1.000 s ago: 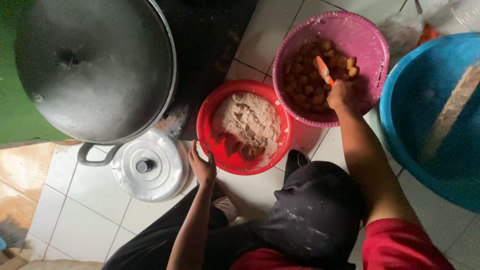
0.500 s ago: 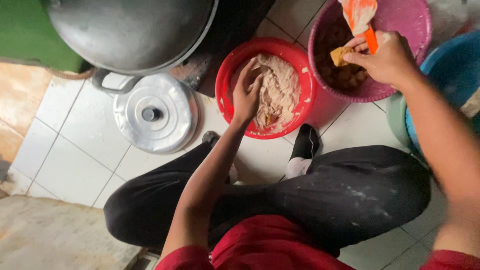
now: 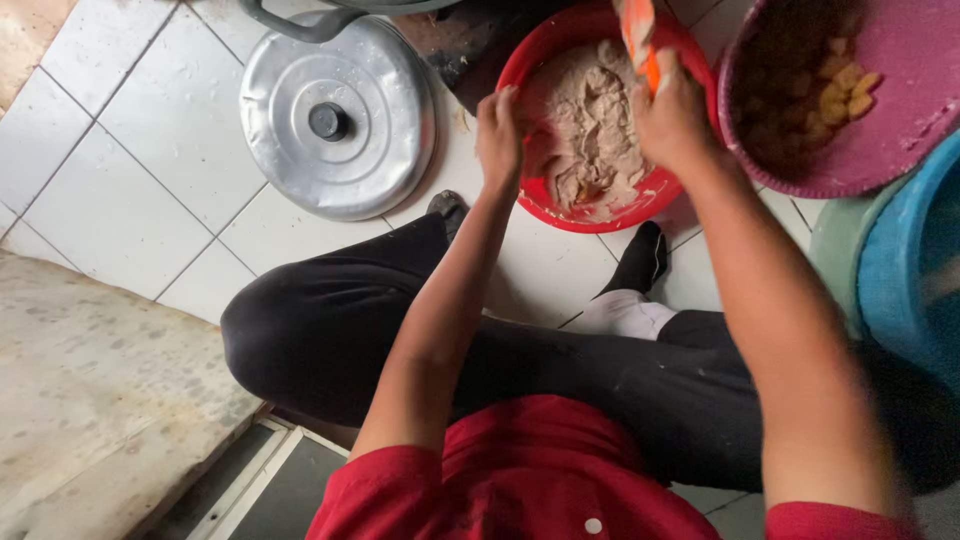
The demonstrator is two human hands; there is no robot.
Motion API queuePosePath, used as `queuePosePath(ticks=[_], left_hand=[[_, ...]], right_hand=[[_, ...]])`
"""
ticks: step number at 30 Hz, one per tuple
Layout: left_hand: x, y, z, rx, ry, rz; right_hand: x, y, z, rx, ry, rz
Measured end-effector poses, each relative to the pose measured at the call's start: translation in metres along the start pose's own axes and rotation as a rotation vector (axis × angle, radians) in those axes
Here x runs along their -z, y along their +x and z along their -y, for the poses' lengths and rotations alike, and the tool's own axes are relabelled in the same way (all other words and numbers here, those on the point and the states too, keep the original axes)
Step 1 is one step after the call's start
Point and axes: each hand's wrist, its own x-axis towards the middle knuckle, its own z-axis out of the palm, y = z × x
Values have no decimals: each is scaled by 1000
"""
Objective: The person scoops a paste onto small fried pieces using a spatula, then places the coated pieces into a pot of boiling water. Later, the person uses a slotted spoon to remove the cooked pieces from the pot and transfers them into a blue basin.
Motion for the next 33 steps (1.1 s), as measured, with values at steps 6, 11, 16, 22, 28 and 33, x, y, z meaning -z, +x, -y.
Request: queuePosePath(ticks=[6,11,16,22,28,33], left_hand=[[44,-18,52,78,332,-382],[28,-37,50,283,173,-189],[23,-41,37,279,242,-186],[23,-41,58,132,358,-194],[32,-32,52,-10,500,-425],[7,-34,-9,-192,279,-279]], right_hand=[[-93,-62,-25,-156,-291,301],[-125,-82,-19,-147,-467,387],[-142,-88,-2,-189,-245,603],[-132,-96,8,-327,275,537],[-85,-69,45,-829,1065,440],[6,-31,60,-550,1169,406]])
